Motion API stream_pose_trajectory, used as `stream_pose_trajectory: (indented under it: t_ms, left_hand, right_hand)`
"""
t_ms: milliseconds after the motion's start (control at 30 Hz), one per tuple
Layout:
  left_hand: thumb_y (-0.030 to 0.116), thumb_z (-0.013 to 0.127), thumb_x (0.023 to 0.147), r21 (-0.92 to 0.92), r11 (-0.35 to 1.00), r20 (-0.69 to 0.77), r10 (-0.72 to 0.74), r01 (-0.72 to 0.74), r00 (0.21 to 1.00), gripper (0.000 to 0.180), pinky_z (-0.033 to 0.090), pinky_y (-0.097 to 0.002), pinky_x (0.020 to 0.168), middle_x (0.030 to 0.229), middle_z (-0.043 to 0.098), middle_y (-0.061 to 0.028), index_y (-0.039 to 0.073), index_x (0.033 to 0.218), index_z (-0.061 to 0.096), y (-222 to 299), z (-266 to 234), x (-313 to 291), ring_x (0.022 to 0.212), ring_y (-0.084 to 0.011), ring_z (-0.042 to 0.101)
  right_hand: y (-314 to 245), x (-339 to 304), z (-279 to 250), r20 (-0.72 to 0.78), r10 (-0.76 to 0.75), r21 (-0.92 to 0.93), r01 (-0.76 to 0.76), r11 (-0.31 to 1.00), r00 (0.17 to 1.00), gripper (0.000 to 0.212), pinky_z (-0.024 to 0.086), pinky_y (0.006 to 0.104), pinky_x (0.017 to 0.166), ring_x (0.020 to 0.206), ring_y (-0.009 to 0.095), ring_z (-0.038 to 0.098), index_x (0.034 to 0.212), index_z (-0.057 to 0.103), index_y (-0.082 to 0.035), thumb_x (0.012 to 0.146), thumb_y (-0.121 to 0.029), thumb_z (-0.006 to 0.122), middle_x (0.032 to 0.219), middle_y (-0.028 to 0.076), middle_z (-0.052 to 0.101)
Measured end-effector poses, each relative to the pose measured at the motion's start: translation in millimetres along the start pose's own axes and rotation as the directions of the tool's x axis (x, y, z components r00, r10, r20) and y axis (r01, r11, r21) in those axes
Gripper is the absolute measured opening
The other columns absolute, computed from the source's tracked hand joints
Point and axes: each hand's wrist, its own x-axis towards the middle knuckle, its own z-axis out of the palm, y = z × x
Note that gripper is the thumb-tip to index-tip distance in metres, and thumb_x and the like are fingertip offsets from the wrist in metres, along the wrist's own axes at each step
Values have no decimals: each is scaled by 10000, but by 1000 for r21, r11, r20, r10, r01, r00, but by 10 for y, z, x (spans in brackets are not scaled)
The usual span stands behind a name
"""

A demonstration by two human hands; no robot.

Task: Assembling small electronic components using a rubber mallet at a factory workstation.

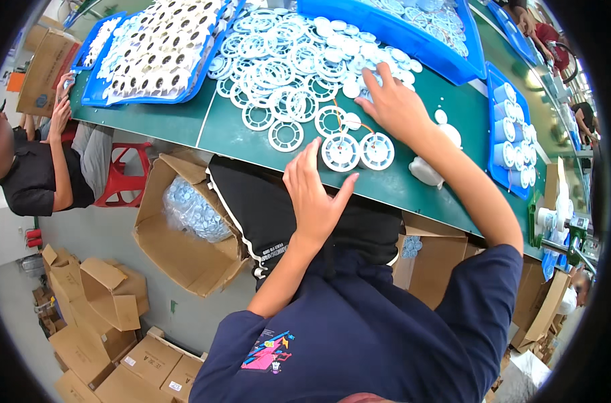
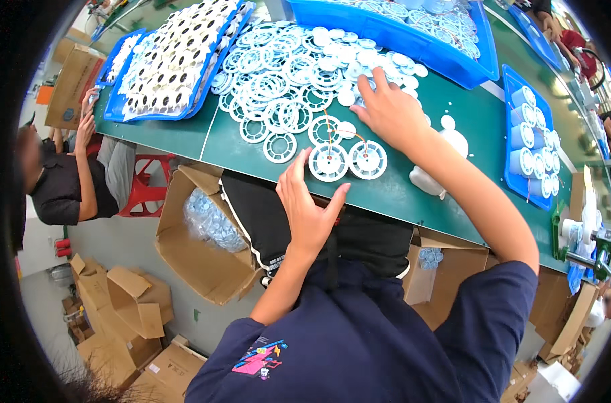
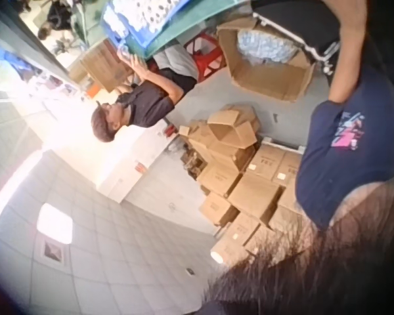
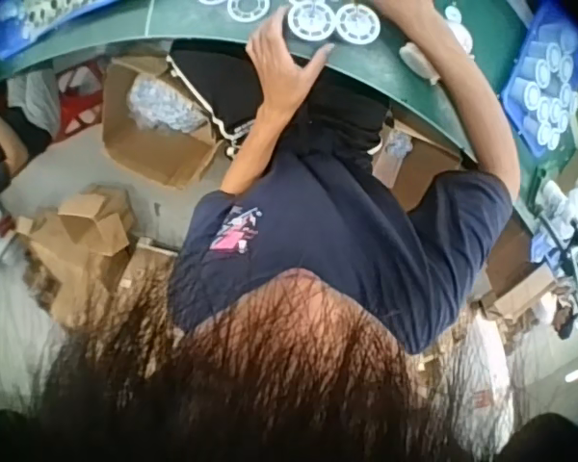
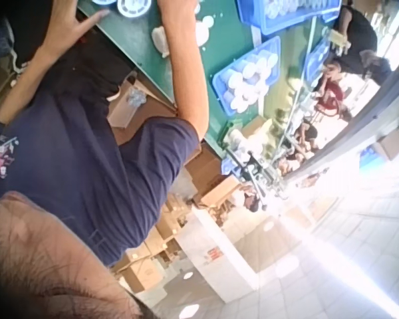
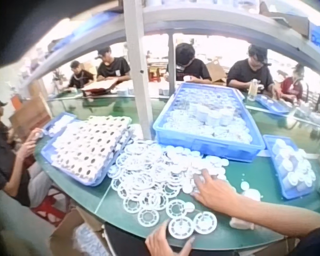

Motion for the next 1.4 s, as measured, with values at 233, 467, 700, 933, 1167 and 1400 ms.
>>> stream_pose_trajectory:
  t_ms: [233,467,700,933,1167,1400]
  left_hand:
    - [166,845,851,-110,992,-77,-63,54,995,777,341,-486,1138,1481,536,-196,5,1500,449,36,8,-112,1363,-374,505]
    - [99,818,861,-132,990,-44,-58,52,997,698,381,-451,1129,1450,533,-182,24,1472,490,22,-41,-103,1317,-340,520]
    - [48,789,871,-231,971,-70,-80,62,994,620,449,-432,1084,1433,541,-186,17,1426,514,1,-119,-126,1223,-327,600]
    - [129,655,1042,-490,861,51,-125,134,991,268,538,-321,879,1125,667,-138,-35,1252,686,430,-526,-29,955,-199,660]
    - [-10,765,923,-474,874,64,-83,103,994,306,561,-317,768,1096,698,-136,12,1224,713,434,-401,-29,895,-225,691]
    - [54,769,918,-154,987,-61,44,-53,997,186,486,-390,853,1050,722,-104,41,1099,727,275,-335,394,967,-299,650]
  right_hand:
    - [-11,169,25,156,5,-119,13,993,988,307,615,380,586,832,302,760,1170,546,-14,889,-79,651,1170,189,593]
    - [259,93,28,-107,192,337,-146,930,976,203,571,501,723,818,419,706,1158,582,-15,1057,-191,578,1056,219,668]
    - [118,-55,-664,547,304,836,-522,-166,780,328,420,206,542,657,47,546,1226,657,26,1096,-247,531,963,15,689]
    - [-618,-676,-1154,496,178,854,-514,75,850,206,479,253,557,599,74,566,1215,586,-14,1064,-151,619,857,47,731]
    - [-883,-830,-1136,368,89,928,-371,22,926,161,550,273,616,715,121,655,1156,697,31,1065,-45,589,970,85,638]
    - [-753,-839,-903,291,416,925,-364,107,862,266,559,286,746,821,161,693,1284,659,34,1026,20,598,1023,111,645]
